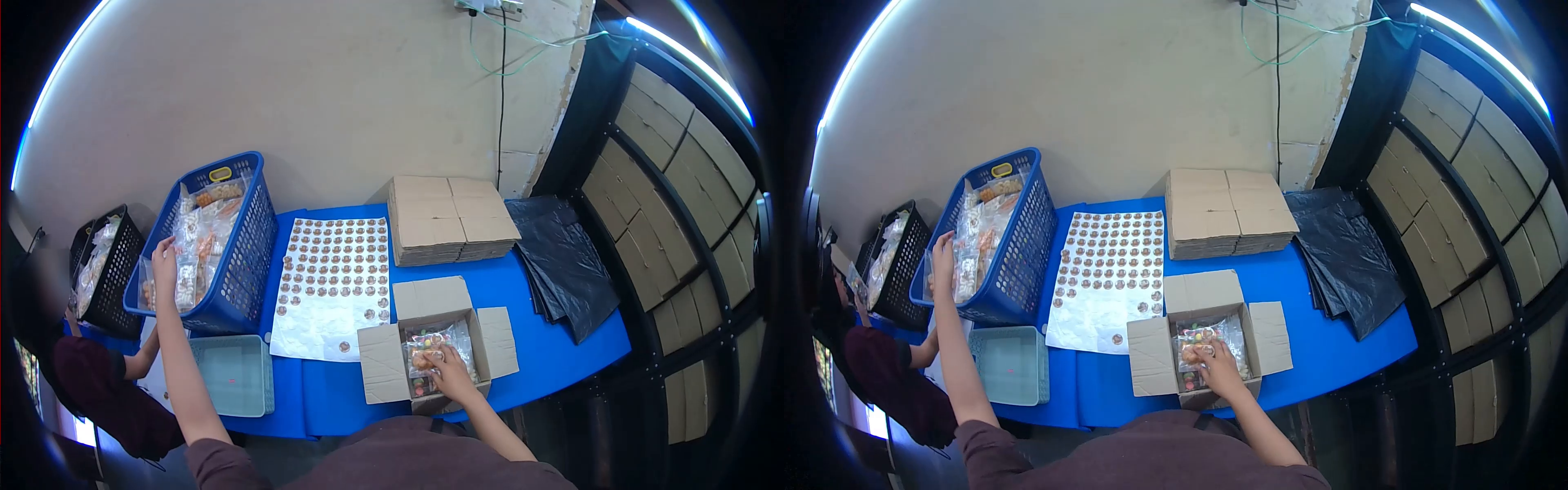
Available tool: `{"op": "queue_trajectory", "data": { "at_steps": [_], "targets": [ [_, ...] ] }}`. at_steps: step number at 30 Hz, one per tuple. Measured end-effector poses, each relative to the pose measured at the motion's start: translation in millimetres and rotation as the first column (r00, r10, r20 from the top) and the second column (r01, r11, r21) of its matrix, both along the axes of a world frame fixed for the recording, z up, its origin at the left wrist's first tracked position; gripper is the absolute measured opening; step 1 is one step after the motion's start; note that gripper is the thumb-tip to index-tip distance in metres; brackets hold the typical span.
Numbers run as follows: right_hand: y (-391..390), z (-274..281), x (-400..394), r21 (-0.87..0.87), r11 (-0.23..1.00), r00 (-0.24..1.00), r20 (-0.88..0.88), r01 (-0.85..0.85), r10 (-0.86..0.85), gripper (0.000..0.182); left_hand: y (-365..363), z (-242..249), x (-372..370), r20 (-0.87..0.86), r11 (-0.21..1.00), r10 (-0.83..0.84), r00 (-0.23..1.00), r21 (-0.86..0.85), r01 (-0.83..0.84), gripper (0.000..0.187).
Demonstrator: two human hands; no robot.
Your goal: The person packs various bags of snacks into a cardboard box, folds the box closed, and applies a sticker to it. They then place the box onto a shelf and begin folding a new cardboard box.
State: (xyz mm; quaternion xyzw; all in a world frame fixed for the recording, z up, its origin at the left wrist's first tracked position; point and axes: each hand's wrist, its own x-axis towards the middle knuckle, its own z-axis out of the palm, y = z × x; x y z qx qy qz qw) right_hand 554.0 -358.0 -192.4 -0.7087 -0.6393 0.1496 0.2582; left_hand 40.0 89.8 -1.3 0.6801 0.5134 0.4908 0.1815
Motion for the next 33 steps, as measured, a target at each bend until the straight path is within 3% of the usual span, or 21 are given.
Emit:
{"op": "queue_trajectory", "data": {
  "at_steps": [2,3,4,6,7,9,10,12,15,16,17,18,19,20,25,26,28,29,30,32,33],
  "targets": [
    [-0.4,-3.6,-4.4,-0.009,0.997,0.996,0.047,0.079,-0.079,0.042,14.1,-7.2,-19.2,-0.494,0.962,0.198,0.846,-0.067,-0.264,0.032],
    [0.6,0.7,-9.6,0.068,0.987,0.989,0.031,0.144,-0.147,0.035,34.5,-40.4,-42.1,-0.762,0.922,0.18,0.622,-0.089,-0.377,0.041],
    [1.6,0.4,-11.4,0.071,0.991,0.993,0.033,0.113,-0.116,0.035,36.4,-57.2,-50.9,-0.76,0.91,0.202,0.617,-0.087,-0.405,0.041],
    [1.9,-2.9,-7.2,0.124,0.97,0.978,-0.023,0.208,-0.206,0.03,33.7,-77.9,-54.9,-0.742,0.702,-0.135,0.657,-0.54,-0.465,0.046],
    [2.7,-3.6,-5.2,0.13,0.976,0.985,-0.021,0.174,-0.173,0.03,30.1,-85.0,-50.3,-0.658,0.517,-0.284,0.698,-0.717,-0.467,0.049],
    [0.3,-4.7,-7.7,0.099,0.954,0.958,-0.081,0.282,-0.275,0.029,19.3,-87.4,-31.8,-0.377,0.051,-0.497,0.781,-0.912,-0.408,0.054],
    [-0.8,-1.9,-10.9,0.095,0.959,0.962,-0.085,0.266,-0.259,0.029,-6.2,-55.2,-11.6,-0.62,0.27,-0.486,0.616,-0.777,-0.569,0.065],
    [2.2,5.7,-12.7,0.092,0.947,0.948,-0.11,0.307,-0.297,0.027,49.7,-123.0,-67.9,-0.401,0.147,-0.616,0.678,-0.904,-0.4,0.063],
    [2.8,-5.7,-12.3,0.123,0.94,0.948,-0.066,0.317,-0.311,0.021,-0.8,-54.3,-11.8,-0.547,0.23,-0.56,0.622,-0.824,-0.518,0.057],
    [3.6,-9.8,-9.7,0.081,0.942,0.945,-0.058,0.325,-0.321,0.02,3.9,-56.5,-12.7,-0.546,0.237,-0.558,0.625,-0.827,-0.511,0.057],
    [4.4,-15.0,-11.3,0.21,0.922,0.943,-0.011,0.326,-0.332,0.017,4.3,-61.4,-16.2,-0.552,0.243,-0.541,0.635,-0.825,-0.51,0.053],
    [4.0,-12.6,-12.0,0.209,0.923,0.944,-0.003,0.324,-0.331,0.017,3.6,-65.1,-21.4,-0.556,0.244,-0.524,0.645,-0.824,-0.512,0.05],
    [3.7,-9.6,-12.9,0.185,0.922,0.938,-0.005,0.341,-0.346,0.016,6.9,-66.4,-25.5,-0.431,0.091,-0.543,0.721,-0.883,-0.46,0.054],
    [4.1,-7.6,-14.0,0.161,0.92,0.932,-0.009,0.358,-0.361,0.015,8.0,-70.1,-28.3,-0.427,0.088,-0.542,0.724,-0.886,-0.456,0.054],
    [4.0,-0.8,-18.9,0.179,0.922,0.937,-0.005,0.344,-0.348,0.015,-65.0,30.2,36.3,-0.429,0.306,-0.622,0.655,-0.903,-0.301,0.06],
    [3.6,0.8,-19.7,0.176,0.922,0.937,-0.014,0.346,-0.349,0.016,-41.9,2.0,20.9,-0.421,0.303,-0.623,0.659,-0.907,-0.293,0.06],
    [1.4,-2.8,-18.1,0.18,0.922,0.938,-0.004,0.342,-0.347,0.016,14.8,-71.6,-22.1,-0.277,0.051,-0.595,0.755,-0.95,-0.308,0.07],
    [2.3,-4.8,-18.0,0.188,0.921,0.938,-0.005,0.342,-0.348,0.016,-1.3,-56.5,-24.1,-0.16,0.069,-0.595,0.787,-0.987,-0.148,0.06],
    [3.5,-4.6,-18.8,0.193,0.922,0.94,-0.003,0.337,-0.342,0.016,-2.1,-54.1,-20.6,-0.16,0.072,-0.59,0.791,-0.987,-0.146,0.06],
    [3.1,-3.3,-19.1,0.185,0.92,0.936,0.006,0.346,-0.353,0.016,-3.8,-48.2,-15.4,-0.401,0.263,-0.567,0.72,-0.916,-0.303,0.078],
    [3.2,-5.2,-17.5,0.188,0.922,0.938,0.01,0.339,-0.347,0.016,2.9,-54.1,-19.1,-0.399,0.263,-0.561,0.725,-0.917,-0.301,0.078]
  ]
}}
